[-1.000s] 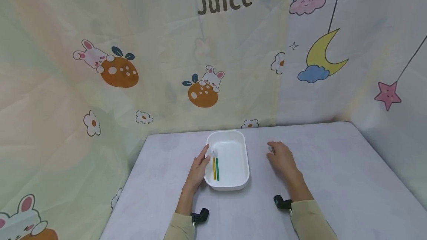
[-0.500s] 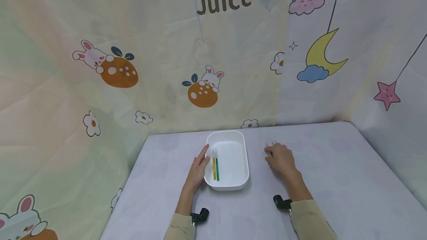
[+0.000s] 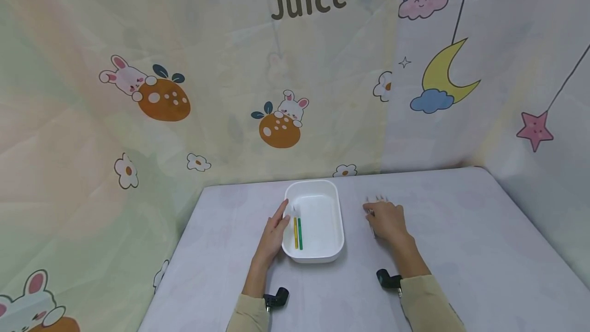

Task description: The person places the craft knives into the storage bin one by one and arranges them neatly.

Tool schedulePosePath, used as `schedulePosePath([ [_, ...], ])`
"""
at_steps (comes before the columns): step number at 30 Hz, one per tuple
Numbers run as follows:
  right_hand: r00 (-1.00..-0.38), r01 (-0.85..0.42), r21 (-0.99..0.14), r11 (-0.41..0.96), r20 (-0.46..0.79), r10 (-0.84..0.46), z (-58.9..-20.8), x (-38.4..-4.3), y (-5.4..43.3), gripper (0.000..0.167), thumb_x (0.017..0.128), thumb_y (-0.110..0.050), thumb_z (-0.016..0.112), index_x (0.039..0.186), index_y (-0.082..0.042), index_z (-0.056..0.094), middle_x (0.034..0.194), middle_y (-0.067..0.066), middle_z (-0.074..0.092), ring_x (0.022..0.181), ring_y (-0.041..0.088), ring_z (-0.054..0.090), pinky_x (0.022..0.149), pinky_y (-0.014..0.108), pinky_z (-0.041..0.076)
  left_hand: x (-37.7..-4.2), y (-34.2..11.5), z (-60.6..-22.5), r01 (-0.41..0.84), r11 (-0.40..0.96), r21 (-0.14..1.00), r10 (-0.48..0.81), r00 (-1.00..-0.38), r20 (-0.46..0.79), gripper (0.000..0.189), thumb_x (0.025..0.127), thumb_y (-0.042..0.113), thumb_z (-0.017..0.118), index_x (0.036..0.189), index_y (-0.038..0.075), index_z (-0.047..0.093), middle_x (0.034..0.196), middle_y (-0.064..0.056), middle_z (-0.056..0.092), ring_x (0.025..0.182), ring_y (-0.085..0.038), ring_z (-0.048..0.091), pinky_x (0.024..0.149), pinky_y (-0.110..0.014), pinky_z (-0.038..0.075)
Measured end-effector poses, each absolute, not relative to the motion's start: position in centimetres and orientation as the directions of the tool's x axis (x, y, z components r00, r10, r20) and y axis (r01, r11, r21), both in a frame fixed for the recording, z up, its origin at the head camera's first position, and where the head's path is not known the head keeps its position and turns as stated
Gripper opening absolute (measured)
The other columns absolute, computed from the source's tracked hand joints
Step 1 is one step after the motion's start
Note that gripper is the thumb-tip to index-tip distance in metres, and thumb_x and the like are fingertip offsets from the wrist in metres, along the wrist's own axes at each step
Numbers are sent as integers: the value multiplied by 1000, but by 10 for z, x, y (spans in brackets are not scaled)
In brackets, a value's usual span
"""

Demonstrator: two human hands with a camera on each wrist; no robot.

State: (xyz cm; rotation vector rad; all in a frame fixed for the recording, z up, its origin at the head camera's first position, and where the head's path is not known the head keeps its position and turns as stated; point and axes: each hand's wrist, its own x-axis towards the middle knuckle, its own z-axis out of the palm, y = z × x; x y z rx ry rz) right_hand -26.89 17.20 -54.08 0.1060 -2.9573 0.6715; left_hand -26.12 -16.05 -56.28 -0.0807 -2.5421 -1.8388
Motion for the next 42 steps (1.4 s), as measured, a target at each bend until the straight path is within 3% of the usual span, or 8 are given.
schedulePosePath([
  [10,-988,-127,-372,919,132,-83,-542,-268,171,31,93,-13,74,123,-7,76,113,17,78,101,39,71,74,46,40,-261,-160,-562,40,313,949,39,-999,29,48,111,34,45,158,40,41,166,18,36,159,-7,24,132,-48,-13],
  [19,-993,-101,-427,898,96,-66,-542,-270,172,32,98,-15,69,129,-6,72,124,21,74,113,44,68,86,56,43,-261,-160,-561,40,309,950,42,-999,28,48,111,33,45,158,40,41,165,18,36,159,-7,24,132,-48,-13],
  [25,-994,-93,-458,884,94,-56,-540,-272,172,34,98,-15,69,130,-6,71,125,21,74,114,45,68,87,57,42,-261,-161,-562,38,307,951,44,-999,26,48,111,35,46,158,40,41,165,18,36,159,-7,24,132,-48,-13],
  [34,-990,-103,-511,853,134,-40,-529,-269,170,38,98,-13,69,136,-7,68,99,11,74,86,27,63,77,45,43,-260,-160,-561,35,307,951,38,-999,24,48,110,35,46,158,41,42,165,18,37,159,-8,24,132,-48,-13],
  [42,-995,-77,-598,798,99,-21,-521,-268,171,41,101,-7,64,142,-3,62,104,15,67,86,24,60,77,42,58,-261,-160,-562,40,309,950,42,-999,28,48,111,34,46,159,39,41,165,18,36,159,-7,24,132,-48,-13],
])
